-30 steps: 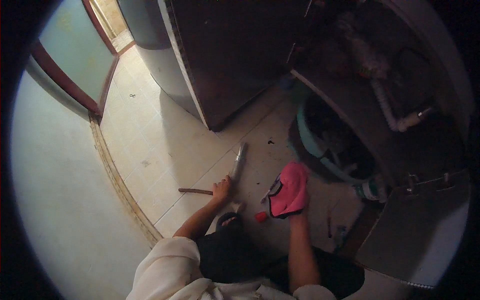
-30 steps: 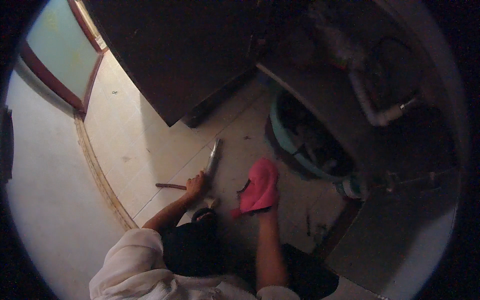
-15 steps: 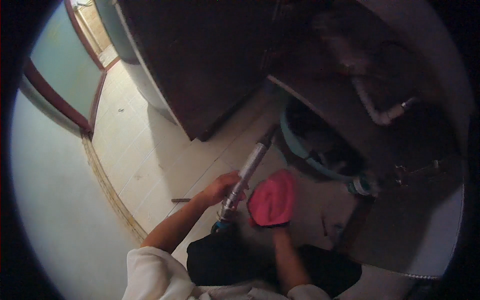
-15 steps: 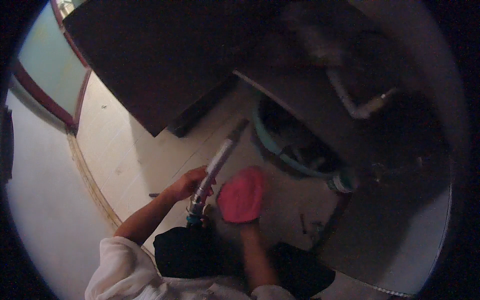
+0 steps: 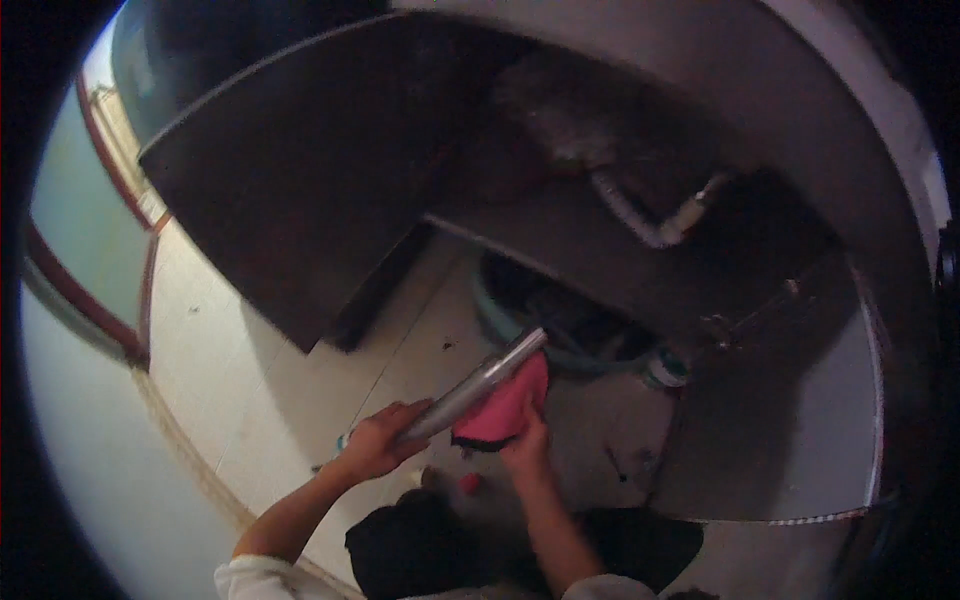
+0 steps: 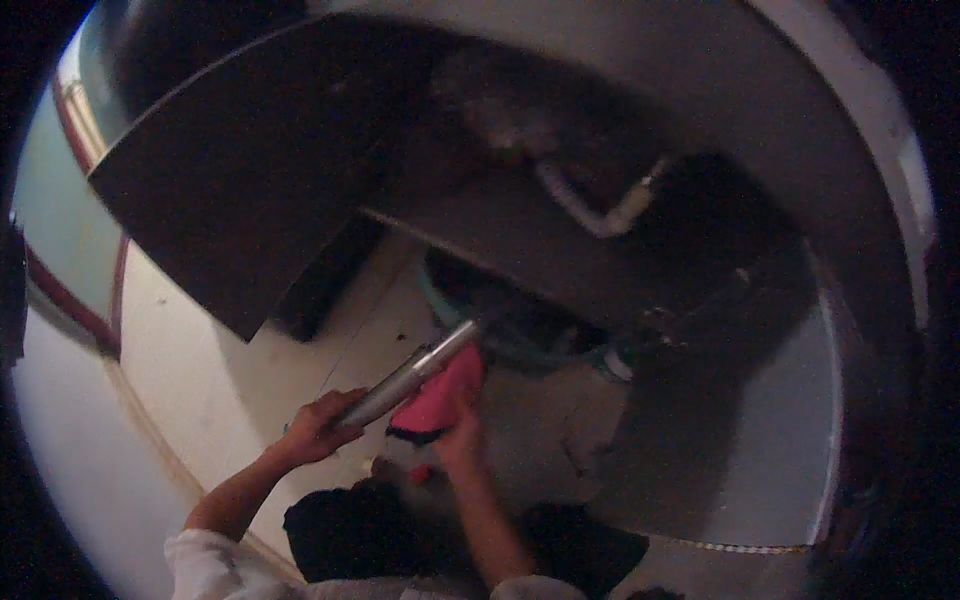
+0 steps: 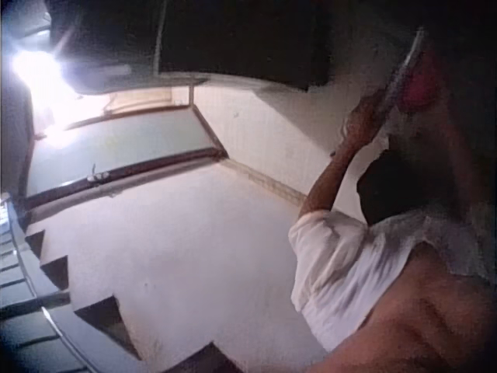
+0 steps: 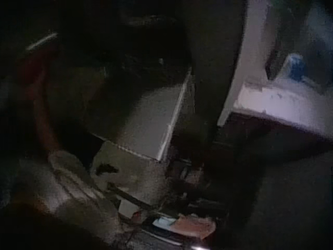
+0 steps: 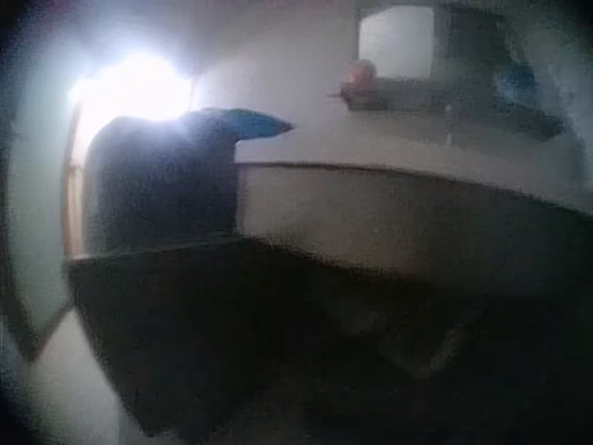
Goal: The person washes a pink cloth in a sink under running water, then uses the damp cloth to wipe the cabinet doors under the sink. The person also organizes items inside the cabinet.
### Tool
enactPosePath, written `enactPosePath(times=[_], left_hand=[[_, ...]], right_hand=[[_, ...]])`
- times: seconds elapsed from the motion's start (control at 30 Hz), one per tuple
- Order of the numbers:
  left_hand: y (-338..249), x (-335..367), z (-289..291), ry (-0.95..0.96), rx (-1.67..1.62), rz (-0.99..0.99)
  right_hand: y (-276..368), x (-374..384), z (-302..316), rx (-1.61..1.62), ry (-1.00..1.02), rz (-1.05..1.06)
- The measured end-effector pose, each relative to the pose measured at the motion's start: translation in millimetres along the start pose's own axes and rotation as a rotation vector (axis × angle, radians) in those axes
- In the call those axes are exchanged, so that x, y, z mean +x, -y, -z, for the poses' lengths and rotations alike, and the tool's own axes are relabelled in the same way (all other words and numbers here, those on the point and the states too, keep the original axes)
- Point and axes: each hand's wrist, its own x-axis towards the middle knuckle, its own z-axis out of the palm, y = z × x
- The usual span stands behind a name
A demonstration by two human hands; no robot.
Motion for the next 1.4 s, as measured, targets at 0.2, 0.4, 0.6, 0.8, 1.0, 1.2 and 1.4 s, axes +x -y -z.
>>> enactPosePath(times=[0.2, 0.4, 0.6, 0.8, 1.0, 1.2, 1.4], left_hand=[[-38.2, 21.4, 45.2, 0.077, -0.758, 0.116], [-114.2, 123.3, 64.0, 0.021, -0.907, 0.150], [-166.6, 241.6, 77.7, -0.235, -0.922, -0.068], [-153.2, 376.3, 71.3, -0.640, -0.126, -0.199], [-129.9, 486.7, 10.2, -0.469, 0.651, -0.245], [-124.8, 498.5, -2.2, -0.409, 0.647, -0.181], [-108.8, 433.3, 23.9, -0.362, 0.535, -0.198]], right_hand=[[3.3, 10.7, 6.6, 0.092, 0.057, 0.018], [0.3, -4.9, 39.4, 0.058, -0.070, -0.080], [9.4, -17.7, 17.6, 0.107, -0.102, -0.201], [6.0, -4.0, 3.9, 0.133, -0.100, -0.125], [80.0, 11.7, -57.6, 0.080, -0.035, 0.307], [134.1, 16.7, -111.9, -0.205, -0.066, 0.642], [120.3, 34.5, -123.7, 0.021, -0.130, 0.513]])
